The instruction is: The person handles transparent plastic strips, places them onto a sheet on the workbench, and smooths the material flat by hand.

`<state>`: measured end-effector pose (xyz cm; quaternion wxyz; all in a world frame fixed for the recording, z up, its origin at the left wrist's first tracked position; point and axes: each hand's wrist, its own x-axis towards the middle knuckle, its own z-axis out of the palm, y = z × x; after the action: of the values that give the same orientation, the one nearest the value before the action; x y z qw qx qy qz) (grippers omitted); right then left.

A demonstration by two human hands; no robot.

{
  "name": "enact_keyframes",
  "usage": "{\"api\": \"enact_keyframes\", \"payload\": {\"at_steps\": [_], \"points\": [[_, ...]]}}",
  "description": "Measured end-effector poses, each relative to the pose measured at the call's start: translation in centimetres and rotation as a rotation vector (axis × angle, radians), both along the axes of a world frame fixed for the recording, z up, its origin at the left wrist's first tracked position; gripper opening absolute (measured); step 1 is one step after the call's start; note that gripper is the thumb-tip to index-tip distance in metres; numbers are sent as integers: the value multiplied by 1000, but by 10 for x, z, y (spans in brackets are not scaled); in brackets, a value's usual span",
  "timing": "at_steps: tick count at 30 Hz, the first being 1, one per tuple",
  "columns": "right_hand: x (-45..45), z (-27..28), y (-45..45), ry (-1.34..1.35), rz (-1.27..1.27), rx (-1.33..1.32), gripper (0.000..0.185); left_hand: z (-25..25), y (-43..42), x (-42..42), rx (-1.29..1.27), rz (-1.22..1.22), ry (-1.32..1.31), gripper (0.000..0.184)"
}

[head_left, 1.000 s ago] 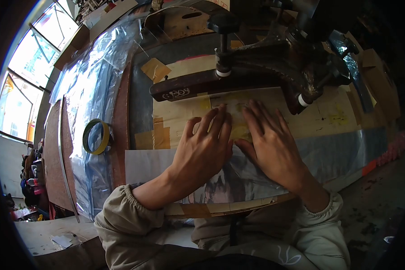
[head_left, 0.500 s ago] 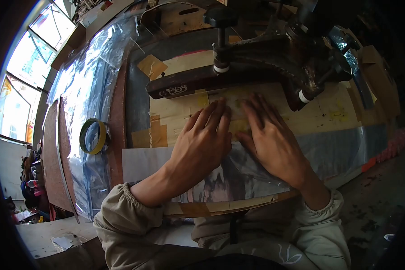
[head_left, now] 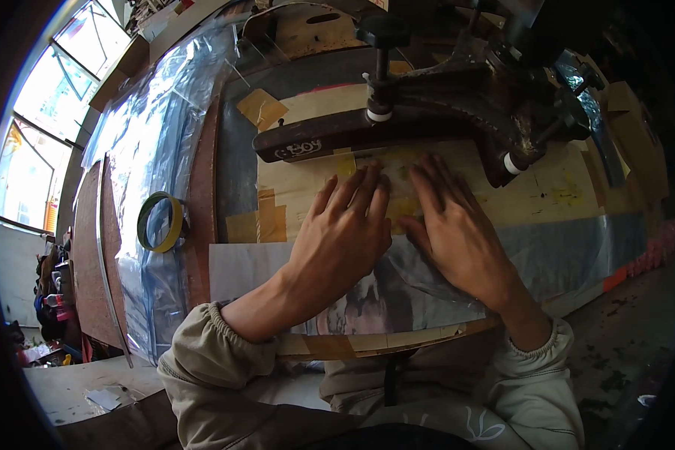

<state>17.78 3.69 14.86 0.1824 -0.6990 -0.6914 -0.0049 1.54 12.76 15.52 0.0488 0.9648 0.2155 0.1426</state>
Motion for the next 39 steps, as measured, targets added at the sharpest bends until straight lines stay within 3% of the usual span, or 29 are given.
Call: {"api": "enact_keyframes", "payload": {"at_steps": [39], "points": [[2, -7, 6, -3, -25, 48, 54, 1, 8, 1, -49, -10, -7, 46]]}}
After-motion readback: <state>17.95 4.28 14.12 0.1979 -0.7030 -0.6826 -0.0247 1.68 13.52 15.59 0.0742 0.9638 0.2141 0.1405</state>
